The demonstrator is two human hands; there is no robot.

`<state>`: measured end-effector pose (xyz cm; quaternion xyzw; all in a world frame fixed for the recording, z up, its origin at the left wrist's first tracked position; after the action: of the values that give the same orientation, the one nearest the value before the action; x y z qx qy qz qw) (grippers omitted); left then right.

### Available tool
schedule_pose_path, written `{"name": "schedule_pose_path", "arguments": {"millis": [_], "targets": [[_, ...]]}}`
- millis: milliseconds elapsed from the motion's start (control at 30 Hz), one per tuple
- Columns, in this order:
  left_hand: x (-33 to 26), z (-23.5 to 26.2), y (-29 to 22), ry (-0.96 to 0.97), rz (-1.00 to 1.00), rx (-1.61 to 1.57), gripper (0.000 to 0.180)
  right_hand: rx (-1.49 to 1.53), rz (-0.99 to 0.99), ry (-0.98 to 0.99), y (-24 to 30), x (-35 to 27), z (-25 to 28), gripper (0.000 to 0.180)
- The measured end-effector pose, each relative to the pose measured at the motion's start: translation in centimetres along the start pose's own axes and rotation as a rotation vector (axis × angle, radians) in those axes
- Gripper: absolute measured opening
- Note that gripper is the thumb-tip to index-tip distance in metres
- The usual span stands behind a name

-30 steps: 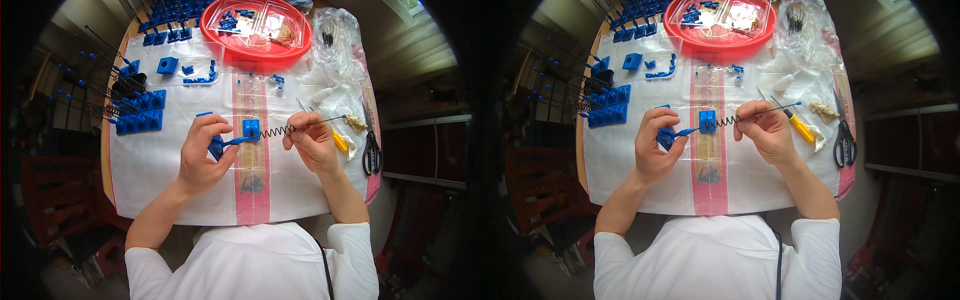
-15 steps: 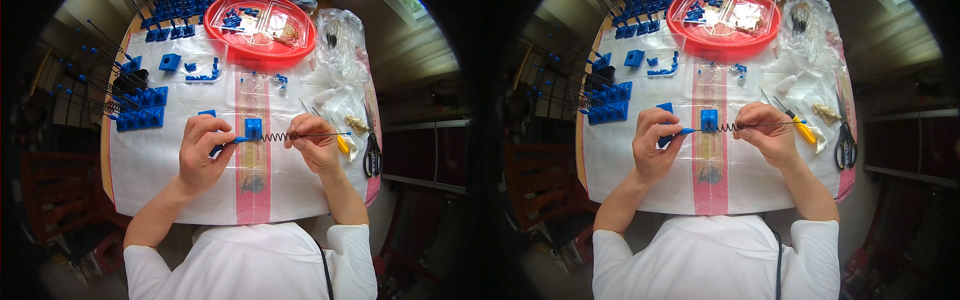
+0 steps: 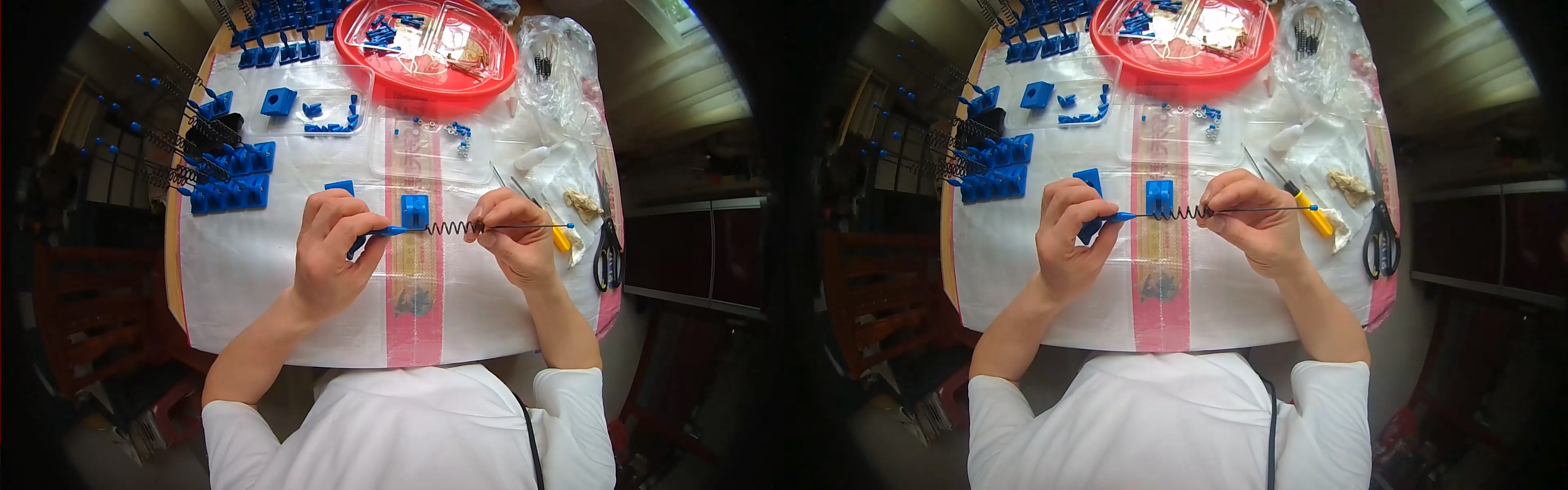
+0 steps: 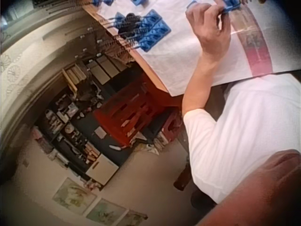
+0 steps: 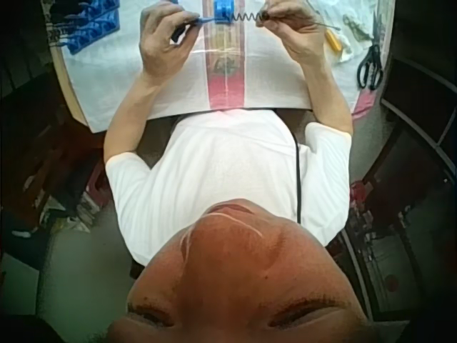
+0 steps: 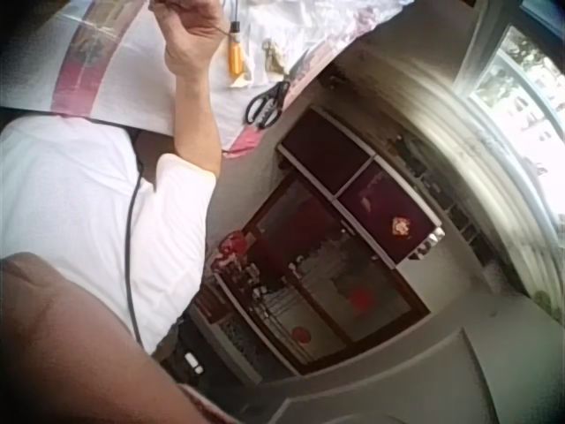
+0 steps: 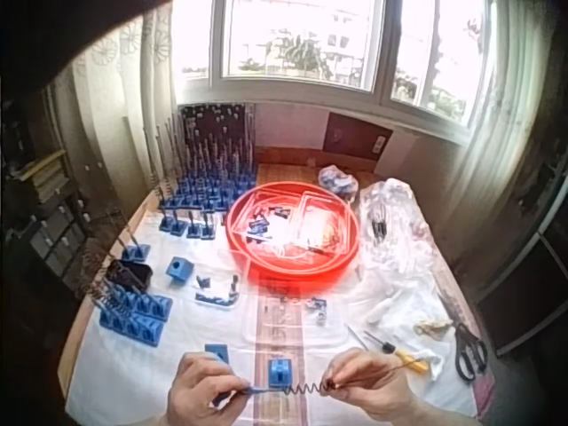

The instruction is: Assembling small plastic parts with springs and applying adhesive or lubricant.

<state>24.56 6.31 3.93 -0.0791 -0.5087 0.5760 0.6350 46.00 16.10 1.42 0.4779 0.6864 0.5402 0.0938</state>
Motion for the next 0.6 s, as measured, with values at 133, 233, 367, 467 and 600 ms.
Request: {"name": "schedule_pose_path", "arguments": {"millis": [133,233,367,467,600], "targets": [[-0.2,0.0,0.0,-0.016,0.015,0.026,0.034,-0.027,0.034,0.054,0.1,0.1,-0.3,0.029],[-0.1,-0.1,0.0,0.004,0.000,0.036,0.031,-0.052,0.043,0.055,0.4,0.1,-0.4,0.029],[0.0,-0.3,0.1,0.051,-0.004,-0.016,0.027,-0.038,0.023,0.007,0.3,0.1,-0.3,0.024],[-0.7,-0.8,0.8,0.184,0.298,-0.220,0.024,-0.055,0.014,-0.048,0.2,-0.1,0.2,0.020],[-0.7,-1.4,1.1,0.201,0.362,-0.386,0.021,-0.018,0.037,-0.133,-0.5,-0.3,1.1,0.019]]}}
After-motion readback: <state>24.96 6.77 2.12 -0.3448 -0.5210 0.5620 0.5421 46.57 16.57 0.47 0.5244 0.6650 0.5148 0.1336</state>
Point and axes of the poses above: each hand's wrist, its own x-axis towards the middle knuckle, its own z-axis out of the back of the hand, y = z × x, the point moved 5 cm from there along x, towards the middle knuckle, and after that the axes turned 12 degrees about z, right-handed, at the moved point
